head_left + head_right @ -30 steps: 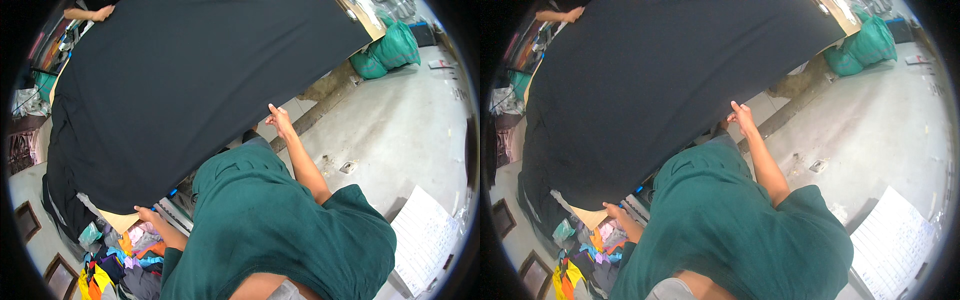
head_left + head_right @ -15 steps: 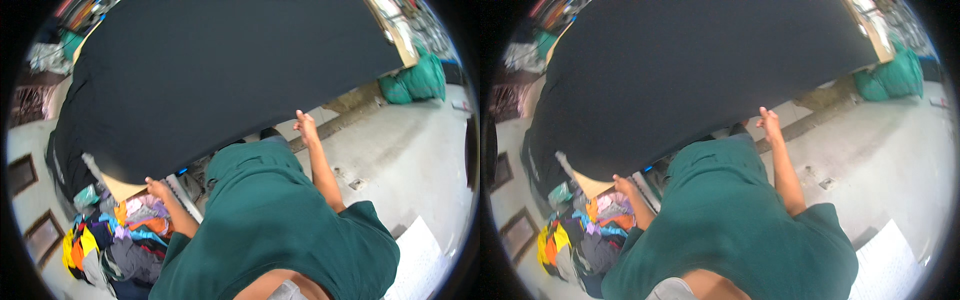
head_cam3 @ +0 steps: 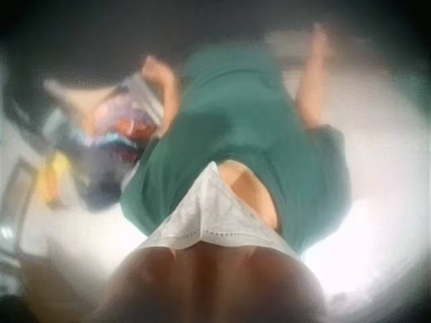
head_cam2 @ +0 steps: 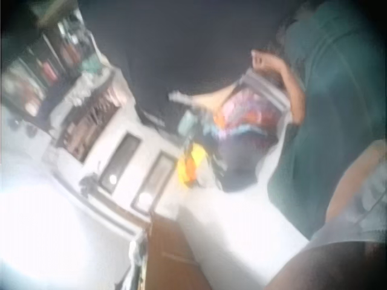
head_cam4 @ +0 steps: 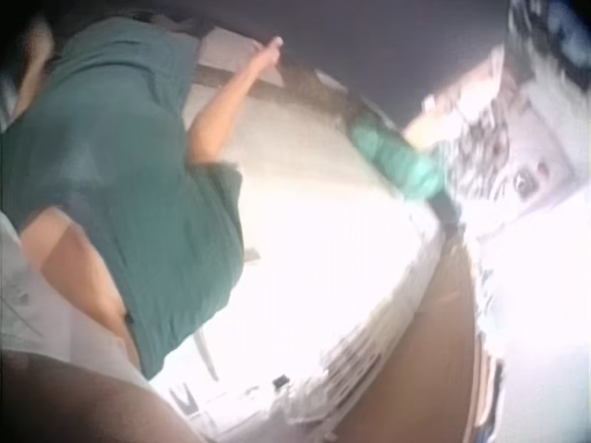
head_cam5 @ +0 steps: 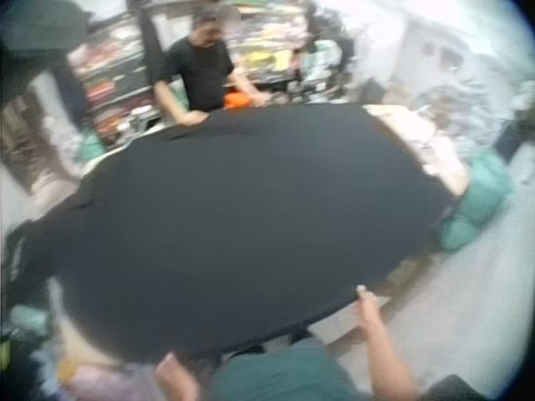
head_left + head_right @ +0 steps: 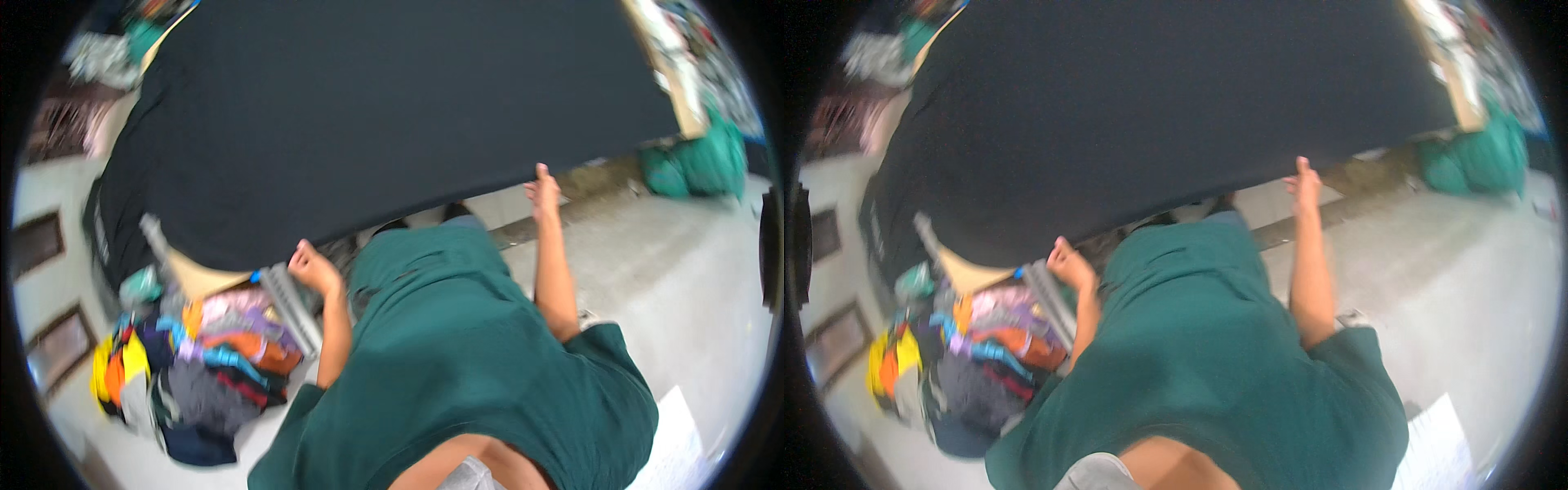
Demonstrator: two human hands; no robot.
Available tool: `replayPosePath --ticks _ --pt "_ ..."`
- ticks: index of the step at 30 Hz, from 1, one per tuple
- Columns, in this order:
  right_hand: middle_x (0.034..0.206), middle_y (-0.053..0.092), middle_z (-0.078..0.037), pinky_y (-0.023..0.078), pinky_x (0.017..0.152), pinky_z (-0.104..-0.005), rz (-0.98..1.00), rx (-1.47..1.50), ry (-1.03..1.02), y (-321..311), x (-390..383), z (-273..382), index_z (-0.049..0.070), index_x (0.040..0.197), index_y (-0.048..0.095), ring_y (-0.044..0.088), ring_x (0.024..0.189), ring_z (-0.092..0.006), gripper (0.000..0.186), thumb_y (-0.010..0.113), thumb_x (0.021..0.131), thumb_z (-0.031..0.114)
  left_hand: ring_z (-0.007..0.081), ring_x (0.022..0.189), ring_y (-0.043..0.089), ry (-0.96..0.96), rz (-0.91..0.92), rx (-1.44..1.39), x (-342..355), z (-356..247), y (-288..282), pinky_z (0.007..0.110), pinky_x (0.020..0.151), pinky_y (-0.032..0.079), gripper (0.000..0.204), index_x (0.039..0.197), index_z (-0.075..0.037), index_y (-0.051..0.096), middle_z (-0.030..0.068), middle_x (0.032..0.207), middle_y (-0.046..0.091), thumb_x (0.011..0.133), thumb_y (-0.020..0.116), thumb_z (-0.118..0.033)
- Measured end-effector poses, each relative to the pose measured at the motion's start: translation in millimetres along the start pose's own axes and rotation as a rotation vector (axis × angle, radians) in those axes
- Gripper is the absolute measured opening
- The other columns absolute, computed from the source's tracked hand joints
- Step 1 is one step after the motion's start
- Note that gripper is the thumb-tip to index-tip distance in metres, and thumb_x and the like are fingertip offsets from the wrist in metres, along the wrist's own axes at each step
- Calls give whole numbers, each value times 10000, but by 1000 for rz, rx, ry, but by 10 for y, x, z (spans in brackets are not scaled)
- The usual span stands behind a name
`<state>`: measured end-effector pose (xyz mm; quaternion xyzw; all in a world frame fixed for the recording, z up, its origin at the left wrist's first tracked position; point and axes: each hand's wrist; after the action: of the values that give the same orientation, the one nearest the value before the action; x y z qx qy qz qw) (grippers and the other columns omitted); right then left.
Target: The person aligns a large piece of black fabric on a table with the assistance of another person. They use a manual electric fabric cutter to slice the fabric along a straight edge, repeating the process to cut multiple sections.
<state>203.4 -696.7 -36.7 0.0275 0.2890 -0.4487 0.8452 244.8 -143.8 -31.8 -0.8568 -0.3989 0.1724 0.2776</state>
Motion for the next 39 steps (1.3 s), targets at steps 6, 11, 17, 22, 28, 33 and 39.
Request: replayPosePath --ticks 6,11,17,22,28,33,39 --pt "832 631 -54 345 429 -315 -370 209 10 -392 1188 332 57 990 629 526 520 -168 415 753 975 453 285 1339 575 -580 312 -461 -230 187 182 361 1061 493 877 1514 35 462 150 1483 540 983 674 -631" --pt "751 605 -35 315 440 -330 -488 188 46 -843 2058 489 60 951 637 456 483 -157 374 750 981 416 258 1218 616 -610 369 -498 -422 80 337 344 1005 513 813 1491 25 486 173 1438 558 993 694 -584" --pt "770 580 20 348 483 -281 -475 195 -171 -1549 2437 -167 59 1033 658 452 549 -92 218 683 1044 276 229 1011 626 -446 194 -486 -708 -137 584 324 867 528 648 1425 23 520 159 1229 621 1036 685 -469" --pt "781 586 -16 421 511 -286 -247 217 -37 -1294 1772 495 -54 1240 644 504 568 -102 477 735 1008 352 195 874 630 -391 -70 -464 -860 23 522 314 677 502 606 1393 31 547 106 1066 657 1040 686 -442" --pt "752 568 6 339 436 -243 -37 264 79 -1412 1854 1032 92 948 633 546 581 -116 401 755 981 473 201 959 644 -513 217 -579 -1103 -343 868 359 867 524 706 1342 -32 607 51 1194 677 967 712 -621" --pt "711 615 -6 344 422 -248 214 57 147 -1287 1686 1100 75 903 663 561 524 -120 447 742 982 507 251 1106 695 -521 186 -606 -1238 -544 1165 402 942 554 667 1321 1 639 105 1279 698 966 750 -553" --pt "712 649 -43 387 448 -278 516 34 163 -915 1319 925 37 896 654 573 514 -143 472 677 1033 488 262 1043 697 -527 30 -584 -1456 -800 1509 416 927 570 639 1262 70 631 136 1258 699 1005 710 -510"
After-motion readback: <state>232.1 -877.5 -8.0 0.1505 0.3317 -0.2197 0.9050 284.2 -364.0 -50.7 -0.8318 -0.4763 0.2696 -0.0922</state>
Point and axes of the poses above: each hand's wrist, its own x-axis towards the middle knuckle, its own y-axis out of the palm, z = x × y
